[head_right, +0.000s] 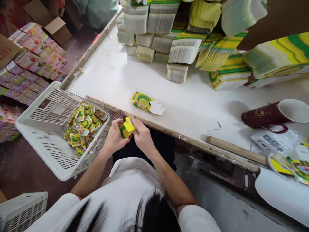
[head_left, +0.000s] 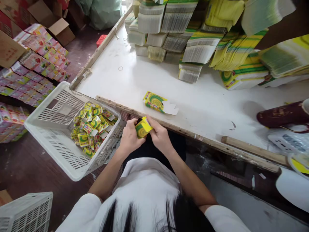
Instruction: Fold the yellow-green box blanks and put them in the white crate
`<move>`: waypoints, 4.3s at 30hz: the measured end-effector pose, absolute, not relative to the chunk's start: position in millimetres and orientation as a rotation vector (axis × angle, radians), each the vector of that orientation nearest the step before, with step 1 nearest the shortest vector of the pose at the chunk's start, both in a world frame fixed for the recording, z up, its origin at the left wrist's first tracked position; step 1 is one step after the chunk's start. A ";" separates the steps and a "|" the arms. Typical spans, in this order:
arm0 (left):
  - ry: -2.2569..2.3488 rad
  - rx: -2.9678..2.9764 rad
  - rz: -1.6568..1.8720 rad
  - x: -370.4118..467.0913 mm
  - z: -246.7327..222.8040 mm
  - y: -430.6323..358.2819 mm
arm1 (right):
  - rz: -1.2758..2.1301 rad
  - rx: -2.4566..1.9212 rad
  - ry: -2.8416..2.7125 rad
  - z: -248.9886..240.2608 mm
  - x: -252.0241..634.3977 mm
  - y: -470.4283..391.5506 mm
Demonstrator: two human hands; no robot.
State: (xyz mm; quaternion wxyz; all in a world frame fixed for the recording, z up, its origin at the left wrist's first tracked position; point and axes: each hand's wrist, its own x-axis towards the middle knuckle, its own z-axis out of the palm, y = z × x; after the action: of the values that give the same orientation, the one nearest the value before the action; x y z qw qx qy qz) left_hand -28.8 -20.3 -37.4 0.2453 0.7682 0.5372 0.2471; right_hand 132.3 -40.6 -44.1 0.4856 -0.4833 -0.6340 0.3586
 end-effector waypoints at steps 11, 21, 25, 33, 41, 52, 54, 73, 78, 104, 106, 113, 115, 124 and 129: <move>1.284 2.165 0.548 -53.5 -5.5 -9.3 | 0.819 -0.993 -1.952 -50.7 169.2 -29.5; 1.295 2.153 0.551 -50.8 -8.6 -6.2 | 0.988 -1.057 -1.613 -50.3 153.2 -32.4; 1.374 2.121 0.533 -59.5 -13.4 -8.7 | 1.071 -1.152 -1.529 -50.9 142.2 -25.8; 2.384 1.916 0.744 -177.9 -0.1 1.4 | 0.371 -1.791 -1.565 -59.2 183.7 34.4; 1.518 1.524 1.000 -97.0 -27.5 -9.3 | 0.369 -1.788 -1.556 -47.5 180.5 30.6; 1.108 0.983 1.438 6.6 -2.8 3.7 | 1.283 -0.842 -1.309 -18.4 104.9 -46.0; 1.141 0.963 1.457 5.8 -0.1 5.9 | 1.362 -0.853 -1.306 -18.4 100.2 -46.0; 1.253 1.803 1.120 -63.3 10.3 0.9 | 0.512 -1.136 -1.820 -25.1 161.1 -31.4; 1.205 1.949 0.478 -38.2 12.2 -8.6 | 0.495 -1.045 -1.789 -24.7 146.1 -44.9; 1.010 2.061 1.007 -24.2 -22.7 -20.0 | 1.641 -0.801 -0.734 -36.5 129.1 -48.4; 1.016 2.146 1.005 -21.7 -22.5 -19.9 | 1.639 -0.852 -0.713 -30.4 128.4 -45.0; 1.109 2.347 0.774 -25.9 -19.1 -22.1 | 1.580 -0.942 -0.900 -36.1 130.0 -44.0; 1.148 2.307 0.690 -27.6 -21.2 -20.4 | 1.414 -0.940 -1.068 -41.8 129.4 -48.7; 1.344 2.285 0.782 -29.5 -23.0 -19.5 | 0.742 -1.089 -1.392 -44.4 134.6 -51.4; 1.352 2.227 0.804 -41.1 -12.1 -19.7 | 0.707 -1.059 -1.764 -45.6 147.4 -45.3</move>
State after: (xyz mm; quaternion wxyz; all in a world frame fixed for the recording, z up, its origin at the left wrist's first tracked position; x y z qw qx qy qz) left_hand -41.1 -19.7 -12.1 0.2061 0.7992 0.4854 0.2885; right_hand 147.4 -45.3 -45.6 0.4645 -0.4311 -0.7181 0.2876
